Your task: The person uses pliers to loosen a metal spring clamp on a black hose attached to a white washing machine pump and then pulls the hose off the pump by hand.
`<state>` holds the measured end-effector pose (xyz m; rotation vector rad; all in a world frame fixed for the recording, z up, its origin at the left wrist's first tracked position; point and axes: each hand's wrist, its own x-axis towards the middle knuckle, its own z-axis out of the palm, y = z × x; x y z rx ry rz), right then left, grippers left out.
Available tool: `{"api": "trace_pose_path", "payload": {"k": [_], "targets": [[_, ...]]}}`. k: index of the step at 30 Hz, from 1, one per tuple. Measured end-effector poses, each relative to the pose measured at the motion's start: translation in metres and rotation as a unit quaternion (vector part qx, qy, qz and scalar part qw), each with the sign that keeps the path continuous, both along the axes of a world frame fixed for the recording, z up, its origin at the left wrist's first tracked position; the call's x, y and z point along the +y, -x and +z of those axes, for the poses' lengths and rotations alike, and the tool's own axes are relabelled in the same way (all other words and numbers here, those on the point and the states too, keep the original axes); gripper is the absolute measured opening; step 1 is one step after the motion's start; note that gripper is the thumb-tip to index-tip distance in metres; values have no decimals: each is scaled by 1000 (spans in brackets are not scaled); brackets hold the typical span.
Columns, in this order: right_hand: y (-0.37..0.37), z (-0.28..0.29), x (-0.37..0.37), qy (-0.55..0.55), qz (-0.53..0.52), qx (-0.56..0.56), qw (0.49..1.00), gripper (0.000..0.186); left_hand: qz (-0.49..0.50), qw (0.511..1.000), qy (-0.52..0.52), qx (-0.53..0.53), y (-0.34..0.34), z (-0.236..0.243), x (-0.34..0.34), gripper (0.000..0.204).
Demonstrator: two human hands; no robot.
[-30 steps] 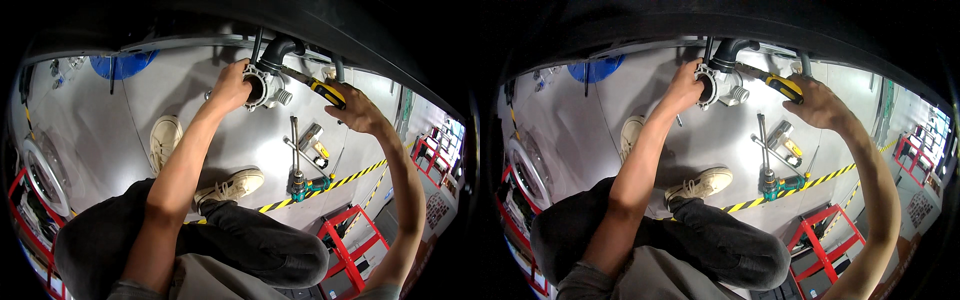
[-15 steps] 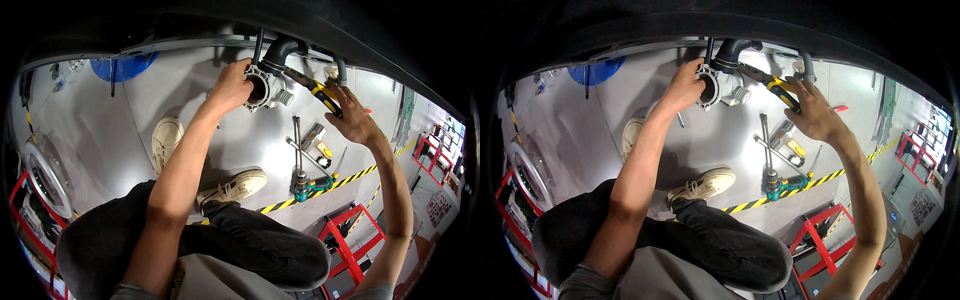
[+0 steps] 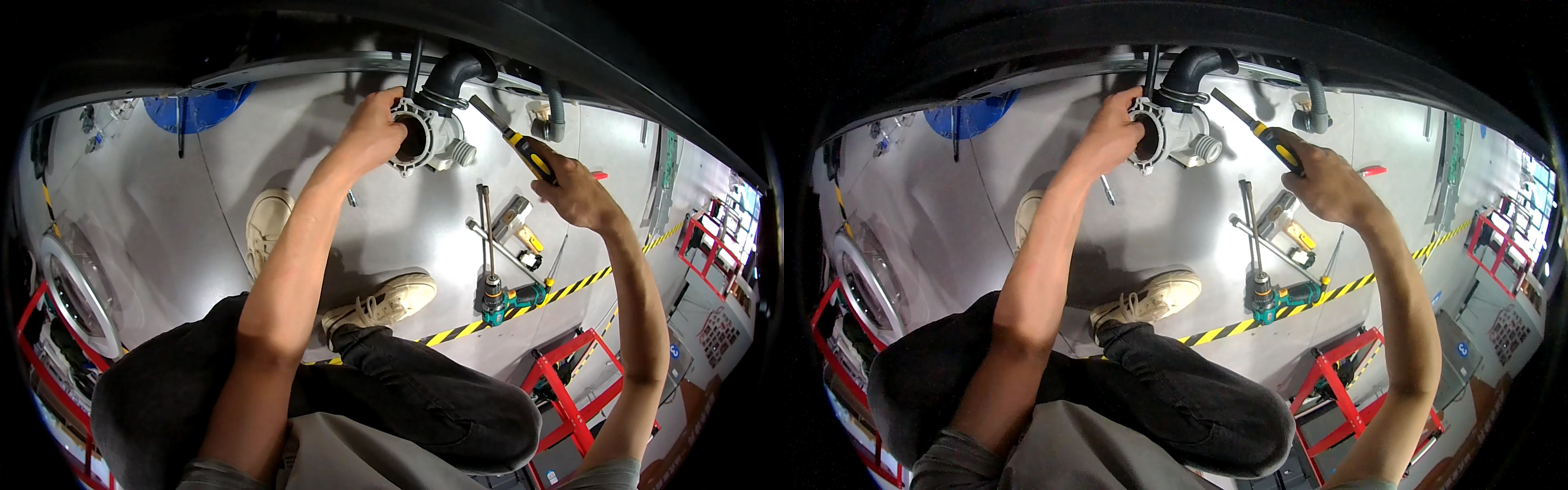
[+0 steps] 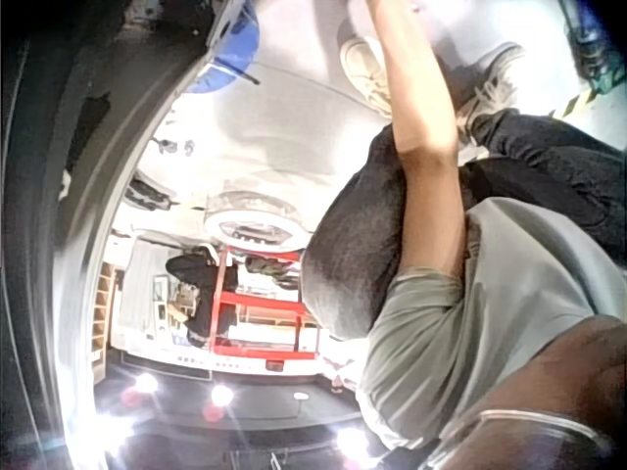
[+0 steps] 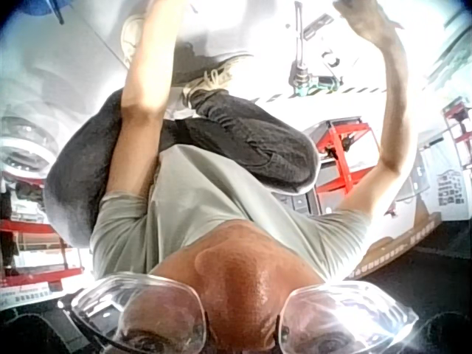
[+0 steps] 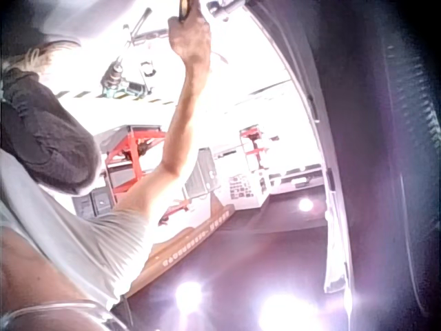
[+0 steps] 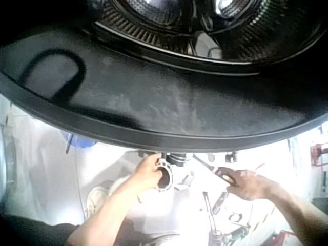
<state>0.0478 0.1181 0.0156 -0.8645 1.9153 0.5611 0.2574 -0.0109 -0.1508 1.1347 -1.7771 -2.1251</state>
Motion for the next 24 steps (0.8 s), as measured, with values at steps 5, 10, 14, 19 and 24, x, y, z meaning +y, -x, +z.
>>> {"api": "trace_pose_path", "payload": {"k": [5,10,14,19,24], "targets": [[15,-24,38,190,86,11,978,71,-12,1000,-20,-3,2,2,-1,50],[14,-23,24,162,55,6,985,77,-14,1000,-6,-24,2,4,-2,50],[14,-26,22,189,78,3,979,74,19,999,5,26,2,1,1,38],[19,-31,20,216,91,-19,972,66,14,999,10,34,3,-3,1,37],[31,-40,22,213,115,-30,970,63,-11,1000,-22,12,1,-7,-2,50]]}}
